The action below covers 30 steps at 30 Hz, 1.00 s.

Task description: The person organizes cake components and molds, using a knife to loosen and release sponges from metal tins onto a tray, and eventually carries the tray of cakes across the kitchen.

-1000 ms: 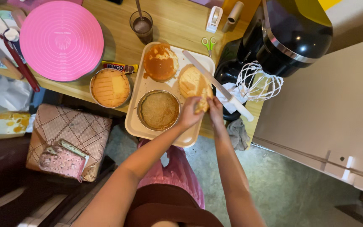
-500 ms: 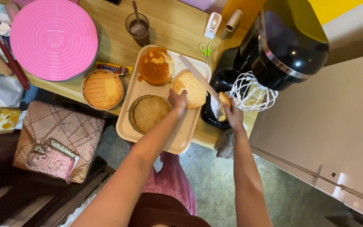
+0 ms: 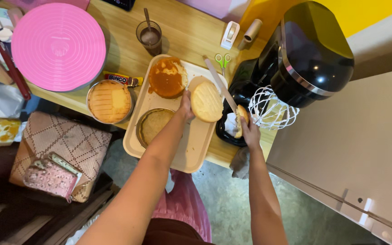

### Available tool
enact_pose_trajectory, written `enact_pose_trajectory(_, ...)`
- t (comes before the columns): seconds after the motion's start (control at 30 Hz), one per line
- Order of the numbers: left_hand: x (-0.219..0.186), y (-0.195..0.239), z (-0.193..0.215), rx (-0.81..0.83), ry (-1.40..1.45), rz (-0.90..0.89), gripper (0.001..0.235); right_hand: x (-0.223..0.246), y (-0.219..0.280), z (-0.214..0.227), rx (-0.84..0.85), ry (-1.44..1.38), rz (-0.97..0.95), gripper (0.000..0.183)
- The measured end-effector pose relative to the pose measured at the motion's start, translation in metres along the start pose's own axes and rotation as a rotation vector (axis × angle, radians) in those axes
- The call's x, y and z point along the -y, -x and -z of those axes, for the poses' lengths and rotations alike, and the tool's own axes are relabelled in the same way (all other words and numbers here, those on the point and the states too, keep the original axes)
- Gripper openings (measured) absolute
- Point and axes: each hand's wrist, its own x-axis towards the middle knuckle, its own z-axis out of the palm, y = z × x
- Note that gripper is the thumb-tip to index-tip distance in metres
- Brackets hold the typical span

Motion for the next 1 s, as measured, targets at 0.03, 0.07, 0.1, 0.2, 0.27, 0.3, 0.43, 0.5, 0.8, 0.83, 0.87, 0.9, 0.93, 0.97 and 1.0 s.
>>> enact_pose_trajectory(0.03,0.001,-0.003,0.003,-0.001,0.006,0.003,0.08,0.0,0.001,0.002,0.003,0.006,-0.001,0.063)
enact_pose_trajectory(0.07,0.0,-0.006,0.006,0.022,-0.057,0.039,0.084,0.003,0.004,0.002,0.016,-0.025,-0.027,0.061)
enact_pose_trajectory(0.1,-0.001,-0.009,0.007,0.047,-0.12,0.072,0.087,0.007,0.004,0.003,0.027,-0.058,-0.051,0.06)
enact_pose_trajectory(0.2,0.002,-0.014,0.002,0.082,-0.305,0.135,0.093,0.024,0.005,0.012,0.089,-0.016,-0.134,0.057)
enact_pose_trajectory(0.27,-0.003,-0.01,-0.003,0.038,-0.363,0.184,0.093,0.03,0.005,0.017,0.096,0.032,-0.109,0.054)
enact_pose_trajectory(0.3,-0.008,-0.008,-0.007,0.006,-0.425,0.223,0.093,0.033,0.003,0.017,0.094,0.078,-0.072,0.051)
enact_pose_trajectory(0.43,-0.013,0.012,-0.019,0.125,-0.357,0.274,0.099,0.042,0.007,0.022,0.151,0.056,-0.206,0.05)
enact_pose_trajectory(0.5,-0.012,0.009,-0.024,0.05,-0.205,0.272,0.094,0.04,0.007,0.019,0.089,0.044,-0.154,0.05)
enact_pose_trajectory(0.8,0.03,-0.025,-0.002,-0.272,-0.19,-0.386,0.059,0.047,0.011,0.023,0.034,-0.006,-0.105,0.048)
enact_pose_trajectory(0.83,0.035,-0.024,0.001,-0.273,-0.188,-0.388,0.059,0.048,0.011,0.023,0.036,-0.006,-0.103,0.048)
enact_pose_trajectory(0.87,0.041,-0.021,0.004,-0.408,-0.422,-0.529,0.057,0.047,0.01,0.023,0.049,0.001,-0.121,0.049)
enact_pose_trajectory(0.9,0.047,-0.018,0.007,-0.536,-0.661,-0.666,0.055,0.044,0.011,0.022,0.061,0.009,-0.142,0.049)
enact_pose_trajectory(0.93,0.049,-0.015,0.008,-0.538,-0.659,-0.665,0.055,0.041,0.011,0.02,0.064,0.01,-0.141,0.049)
enact_pose_trajectory(0.97,0.052,-0.012,0.006,-0.593,-0.689,-0.67,0.055,0.037,0.01,0.018,-0.002,0.001,-0.054,0.051)
enact_pose_trajectory(1.0,0.052,-0.008,0.005,-0.651,-0.709,-0.649,0.055,0.034,0.009,0.017,-0.068,-0.008,0.033,0.053)
